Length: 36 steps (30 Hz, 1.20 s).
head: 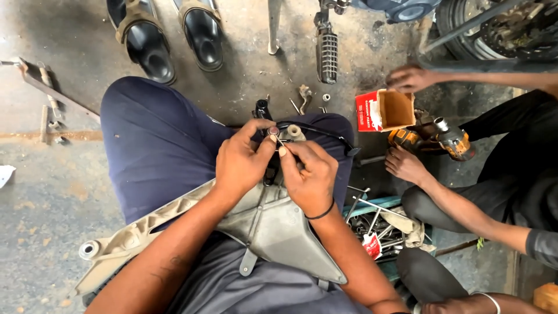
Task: The person sits on the workshop floor with a metal motorcycle bracket across their lap, fitting bolts and small hardware into it by hand and using pliers to tighten them. They briefly reach over to touch the fuel tank of a red motorcycle beside them before returning to work on the bracket.
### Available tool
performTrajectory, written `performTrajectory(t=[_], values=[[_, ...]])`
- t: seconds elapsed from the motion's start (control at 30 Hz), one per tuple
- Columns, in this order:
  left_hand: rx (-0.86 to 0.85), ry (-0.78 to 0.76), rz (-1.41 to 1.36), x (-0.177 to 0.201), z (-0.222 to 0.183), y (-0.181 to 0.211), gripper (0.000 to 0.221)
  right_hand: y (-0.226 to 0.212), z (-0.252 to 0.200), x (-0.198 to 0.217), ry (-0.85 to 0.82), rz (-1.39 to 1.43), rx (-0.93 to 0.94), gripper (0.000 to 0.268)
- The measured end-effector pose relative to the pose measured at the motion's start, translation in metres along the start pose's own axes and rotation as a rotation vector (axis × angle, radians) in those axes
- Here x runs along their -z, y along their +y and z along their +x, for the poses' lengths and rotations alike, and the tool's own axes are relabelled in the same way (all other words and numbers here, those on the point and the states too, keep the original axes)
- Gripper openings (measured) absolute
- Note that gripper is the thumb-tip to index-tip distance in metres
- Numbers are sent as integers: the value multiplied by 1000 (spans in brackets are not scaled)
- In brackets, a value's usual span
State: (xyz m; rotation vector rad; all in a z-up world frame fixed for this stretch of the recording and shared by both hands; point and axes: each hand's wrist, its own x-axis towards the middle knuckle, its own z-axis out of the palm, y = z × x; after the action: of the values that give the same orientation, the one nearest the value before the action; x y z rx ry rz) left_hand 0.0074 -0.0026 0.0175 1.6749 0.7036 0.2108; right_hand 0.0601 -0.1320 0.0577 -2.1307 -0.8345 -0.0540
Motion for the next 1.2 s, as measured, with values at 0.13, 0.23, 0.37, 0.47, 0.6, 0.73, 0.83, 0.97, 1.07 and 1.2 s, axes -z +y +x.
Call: performTrajectory(t=[0.13, 0.23, 0.37, 0.47, 0.6, 0.73, 0.83, 0.97, 1.07, 1.2], values=[[-45, 25, 37, -1, -2, -1, 23, 11, -1, -6, -48, -3, -85, 8], [-74, 16, 46, -1, -3, -4, 23, 27, -2, -9, -130, 12, -155, 13], [-97, 9, 38, 0, -4, -5, 26, 55, -8, -15, -284, 462, -652, 20], [-74, -10, 36, 0, -3, -2, 26, 53, -4, -12, -279, 618, -770, 20], [-67, 7, 51, -1, -1, -3, 23, 43, 3, -11, -263, 706, -832, 19], [-66, 15, 69, 0, 3, -4, 22, 47, 4, -16, -253, 768, -891, 18], [-48, 14, 68, 0, 5, -4, 22, 47, 7, -16, -234, 768, -901, 17], [-10, 11, 54, 2, 8, -3, 22, 58, 9, -16, -313, 427, -638, 21], [8, 0, 52, 3, 12, -4, 21, 66, 11, -19, -328, 396, -588, 23], [29, -45, 66, 7, 16, -4, 20, 49, 24, -19, -331, 544, -872, 20]])
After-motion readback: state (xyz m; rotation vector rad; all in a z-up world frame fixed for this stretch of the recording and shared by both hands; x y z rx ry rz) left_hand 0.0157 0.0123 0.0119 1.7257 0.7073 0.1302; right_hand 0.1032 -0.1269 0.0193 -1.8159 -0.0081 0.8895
